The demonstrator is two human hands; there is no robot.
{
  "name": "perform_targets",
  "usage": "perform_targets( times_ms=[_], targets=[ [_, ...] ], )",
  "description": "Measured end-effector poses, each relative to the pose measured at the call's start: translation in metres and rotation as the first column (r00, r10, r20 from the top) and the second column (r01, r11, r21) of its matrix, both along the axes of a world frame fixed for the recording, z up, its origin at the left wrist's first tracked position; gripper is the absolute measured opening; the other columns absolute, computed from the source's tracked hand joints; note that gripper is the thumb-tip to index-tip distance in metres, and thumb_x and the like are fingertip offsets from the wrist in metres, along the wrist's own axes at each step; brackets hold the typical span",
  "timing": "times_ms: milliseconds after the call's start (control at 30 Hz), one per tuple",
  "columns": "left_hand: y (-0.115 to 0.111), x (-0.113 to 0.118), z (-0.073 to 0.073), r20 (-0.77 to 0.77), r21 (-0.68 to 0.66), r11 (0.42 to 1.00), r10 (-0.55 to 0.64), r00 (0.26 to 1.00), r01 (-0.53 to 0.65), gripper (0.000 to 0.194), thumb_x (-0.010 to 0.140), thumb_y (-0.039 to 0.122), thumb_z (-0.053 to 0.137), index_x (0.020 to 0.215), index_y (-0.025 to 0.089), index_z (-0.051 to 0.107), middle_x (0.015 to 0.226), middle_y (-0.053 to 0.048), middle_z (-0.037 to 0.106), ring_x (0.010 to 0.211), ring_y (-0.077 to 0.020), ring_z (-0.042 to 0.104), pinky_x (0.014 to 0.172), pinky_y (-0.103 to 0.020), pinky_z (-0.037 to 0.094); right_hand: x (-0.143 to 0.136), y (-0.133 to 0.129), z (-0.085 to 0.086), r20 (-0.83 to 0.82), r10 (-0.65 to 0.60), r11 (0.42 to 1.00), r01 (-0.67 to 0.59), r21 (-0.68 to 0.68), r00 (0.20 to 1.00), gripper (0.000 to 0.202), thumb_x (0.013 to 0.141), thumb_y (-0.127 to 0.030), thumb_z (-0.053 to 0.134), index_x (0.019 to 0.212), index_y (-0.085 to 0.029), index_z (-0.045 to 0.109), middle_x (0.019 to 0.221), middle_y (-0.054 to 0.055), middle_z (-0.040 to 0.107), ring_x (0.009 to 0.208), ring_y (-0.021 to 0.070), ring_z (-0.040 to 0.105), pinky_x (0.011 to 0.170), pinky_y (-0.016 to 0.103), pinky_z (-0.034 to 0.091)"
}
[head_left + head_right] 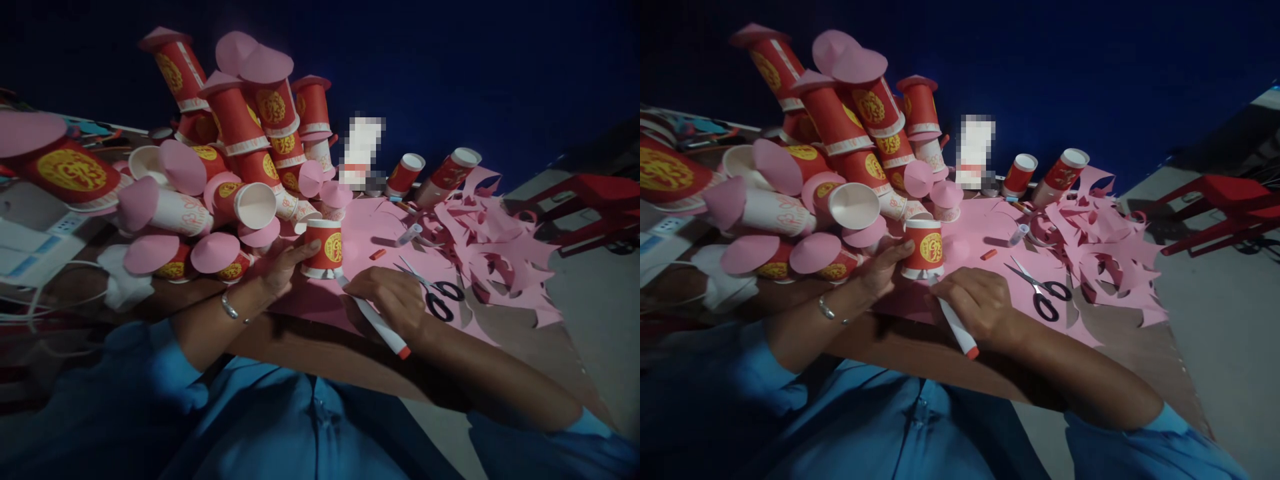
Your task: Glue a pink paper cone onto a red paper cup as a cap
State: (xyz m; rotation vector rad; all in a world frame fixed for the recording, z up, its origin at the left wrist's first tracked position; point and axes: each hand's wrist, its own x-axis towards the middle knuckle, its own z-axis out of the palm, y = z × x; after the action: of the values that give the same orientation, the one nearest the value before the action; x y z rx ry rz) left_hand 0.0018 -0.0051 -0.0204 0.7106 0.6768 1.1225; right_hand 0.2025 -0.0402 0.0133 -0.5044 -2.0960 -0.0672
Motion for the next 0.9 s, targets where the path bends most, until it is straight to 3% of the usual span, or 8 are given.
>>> perform_targets(
  times_ms=[200,433,733,900],
  targets=[
    [-0.0005,0.0019,0.0029,-0.012,0.019,0.999,-0.047,0.999,0.047,0.052,0.069,0.048,0.094,0.106,0.016,0.076,0.099,-0.01,0.08,0.109,-0.0327,0.074,0.092,-0.043,0.06,0.002,-0.0015,-0.0043,0.052,0.014,1.0,-0.014,0.01,0.999,0.013,0.094,-0.009,0.067,0.105,-0.014,0.064,0.08,0.005,0.076,0.067,0.0142,0.071,0.06,0.025,0.056],
    [-0.0018,0.0016,0.0037,-0.023,0.048,0.995,-0.082,0.996,0.083,0.055,0.072,0.048,0.092,0.114,0.016,0.075,0.096,-0.006,0.079,0.102,-0.0288,0.074,0.076,-0.033,0.057,0.0008,-0.002,0.0006,0.063,-0.009,0.999,0.007,0.039,0.998,0.01,0.095,-0.01,0.066,0.101,-0.017,0.065,0.076,0.001,0.075,0.064,0.0125,0.071,0.059,0.023,0.056],
    [-0.0031,-0.0002,-0.0008,-0.053,0.01,0.997,-0.079,0.995,0.08,0.062,0.072,0.048,0.092,0.121,0.017,0.072,0.103,-0.008,0.079,0.1,-0.0283,0.074,0.081,-0.035,0.057,0.0013,-0.0026,0.0004,0.084,-0.006,1.0,0.004,0.022,0.996,0.008,0.097,-0.01,0.066,0.102,-0.016,0.063,0.077,0.002,0.074,0.065,0.0122,0.07,0.059,0.023,0.055],
    [-0.0039,-0.0016,-0.0039,-0.065,0.029,0.996,-0.078,0.995,0.08,0.057,0.074,0.049,0.091,0.12,0.02,0.074,0.102,-0.006,0.079,0.098,-0.0269,0.073,0.074,-0.032,0.056,-0.0009,-0.0017,0.0037,0.086,0.003,1.0,-0.006,0.025,0.996,0.007,0.098,-0.009,0.065,0.1,-0.015,0.063,0.074,0.002,0.072,0.063,0.0112,0.069,0.057,0.022,0.053]
  ],
)
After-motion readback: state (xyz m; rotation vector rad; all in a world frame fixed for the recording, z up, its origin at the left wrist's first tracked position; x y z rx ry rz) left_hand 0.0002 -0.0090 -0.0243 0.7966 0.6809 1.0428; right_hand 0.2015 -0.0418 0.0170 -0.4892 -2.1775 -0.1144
